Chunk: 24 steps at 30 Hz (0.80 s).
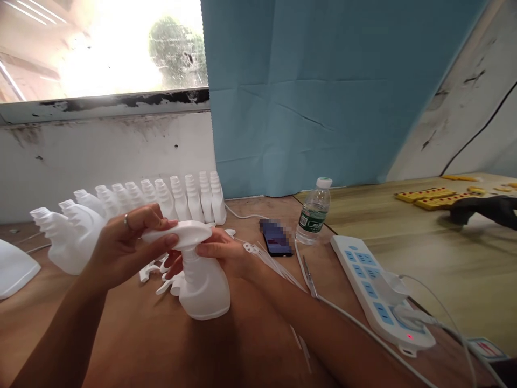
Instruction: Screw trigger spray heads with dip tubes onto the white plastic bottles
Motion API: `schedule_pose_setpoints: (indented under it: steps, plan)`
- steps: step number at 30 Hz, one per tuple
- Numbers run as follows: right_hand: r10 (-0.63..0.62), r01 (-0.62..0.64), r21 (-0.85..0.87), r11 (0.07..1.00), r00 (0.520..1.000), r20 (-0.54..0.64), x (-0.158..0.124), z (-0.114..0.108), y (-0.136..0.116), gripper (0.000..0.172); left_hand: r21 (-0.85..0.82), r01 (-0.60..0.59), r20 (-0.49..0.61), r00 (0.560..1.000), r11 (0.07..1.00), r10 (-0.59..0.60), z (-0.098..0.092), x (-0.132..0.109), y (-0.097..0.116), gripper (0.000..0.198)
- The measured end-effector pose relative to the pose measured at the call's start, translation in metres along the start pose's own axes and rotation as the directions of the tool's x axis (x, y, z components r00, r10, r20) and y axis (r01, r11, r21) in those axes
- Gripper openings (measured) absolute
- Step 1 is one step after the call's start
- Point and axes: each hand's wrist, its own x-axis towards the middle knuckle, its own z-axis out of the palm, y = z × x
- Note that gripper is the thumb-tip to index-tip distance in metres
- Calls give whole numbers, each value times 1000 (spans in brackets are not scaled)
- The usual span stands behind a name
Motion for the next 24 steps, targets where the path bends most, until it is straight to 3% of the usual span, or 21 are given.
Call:
schedule_pose_setpoints:
  steps: [8,12,15,18,20,22,24]
  plan:
    - [-149,128,-129,983,975,-165,2,12,9,35,20,23,14,1000,1000,-23,-2,0,0,18]
    - [-161,117,-202,972,963,-217,2,17,8,36,18,33,12,999,999,-33,-1,-1,0,19]
    - [-91,35,-267,963,976,-198,5,15,2,30,43,60,-12,998,997,-59,1,-2,0,15]
    - [42,-70,-295,953,994,-100,7,9,-10,19,54,57,-29,998,997,-56,3,-2,-1,7]
    - [171,-178,-289,941,984,-52,6,6,-17,16,82,25,-46,999,996,-22,4,-4,-3,18]
    - [269,-264,-272,925,963,-20,4,4,-21,13,84,23,-125,992,996,-12,6,-12,-6,29]
    - [278,-267,-250,931,961,9,2,4,-22,15,17,71,-248,967,997,-64,9,-27,-12,34]
